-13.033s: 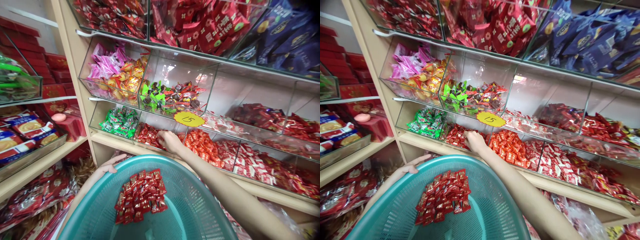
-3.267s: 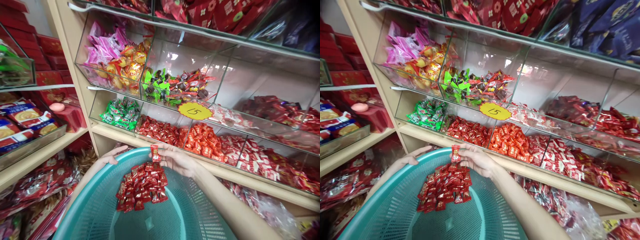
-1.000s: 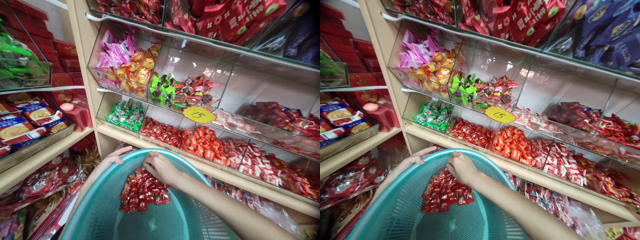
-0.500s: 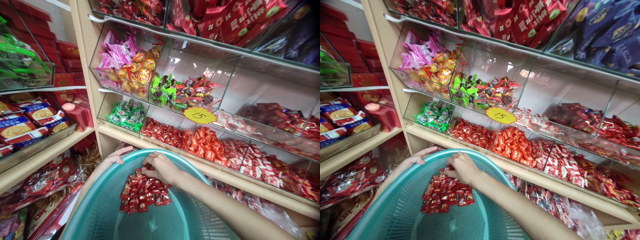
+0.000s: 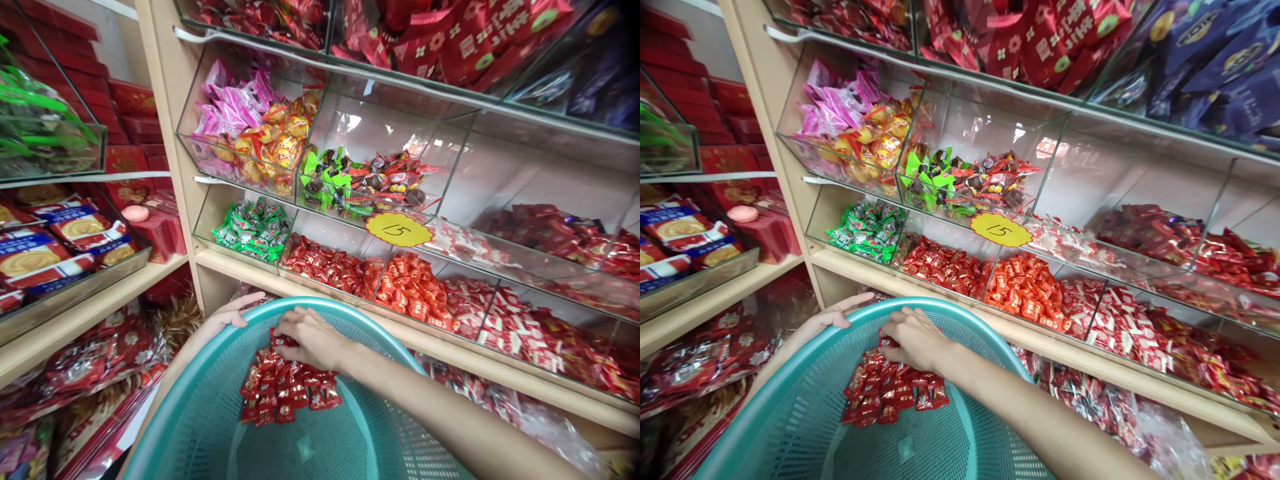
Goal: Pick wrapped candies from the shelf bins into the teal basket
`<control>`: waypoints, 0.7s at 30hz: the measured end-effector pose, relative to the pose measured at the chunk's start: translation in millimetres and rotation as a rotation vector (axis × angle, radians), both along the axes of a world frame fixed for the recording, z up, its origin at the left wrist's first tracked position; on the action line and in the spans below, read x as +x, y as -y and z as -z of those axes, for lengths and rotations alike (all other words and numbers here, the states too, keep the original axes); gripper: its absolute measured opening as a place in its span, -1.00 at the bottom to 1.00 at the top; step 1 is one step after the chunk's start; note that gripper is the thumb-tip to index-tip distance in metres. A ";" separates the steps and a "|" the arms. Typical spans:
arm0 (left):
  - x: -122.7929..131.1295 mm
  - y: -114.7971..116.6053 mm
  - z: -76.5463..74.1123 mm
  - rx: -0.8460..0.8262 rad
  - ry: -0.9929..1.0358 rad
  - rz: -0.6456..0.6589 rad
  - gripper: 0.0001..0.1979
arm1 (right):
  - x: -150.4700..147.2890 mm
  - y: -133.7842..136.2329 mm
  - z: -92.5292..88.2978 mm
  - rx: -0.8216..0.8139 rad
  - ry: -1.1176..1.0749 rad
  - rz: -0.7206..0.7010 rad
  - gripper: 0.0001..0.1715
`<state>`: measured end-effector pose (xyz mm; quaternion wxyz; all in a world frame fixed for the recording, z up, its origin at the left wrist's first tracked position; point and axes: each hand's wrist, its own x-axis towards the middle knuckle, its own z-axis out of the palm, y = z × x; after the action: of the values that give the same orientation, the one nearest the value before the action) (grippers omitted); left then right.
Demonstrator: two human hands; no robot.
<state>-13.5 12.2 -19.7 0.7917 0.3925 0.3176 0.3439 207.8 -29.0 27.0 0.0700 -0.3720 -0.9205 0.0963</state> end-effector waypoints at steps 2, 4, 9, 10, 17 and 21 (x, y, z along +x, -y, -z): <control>-1.1 -1.0 0.7 0.009 0.000 -0.005 -0.24 | 0.5 1.4 -1.4 0.007 -0.007 -0.005 -0.71; -1.8 -1.8 0.4 0.017 -0.007 -0.009 -0.25 | 2.2 3.3 -4.9 0.010 -0.033 0.002 -0.64; 3.5 4.4 -10.8 -0.023 -0.036 -0.030 -0.24 | 29.6 21.7 -26.6 0.055 -0.163 0.130 -0.61; 5.4 7.3 -14.6 -0.029 -0.053 -0.045 -0.24 | 40.9 29.6 -31.0 0.068 -0.200 0.178 -0.62; 13.6 25.5 -36.3 0.044 -0.191 -0.124 -0.27 | 136.3 120.6 -12.4 0.133 -0.543 0.771 -0.66; 15.6 27.2 -37.5 0.060 -0.193 -0.122 -0.27 | 154.2 166.0 17.0 -0.047 -0.887 1.146 -0.51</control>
<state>2.1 -15.0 17.8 0.7231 0.4271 0.4050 0.3615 362.1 -195.0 10.0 0.4681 -0.7234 -0.4638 0.2061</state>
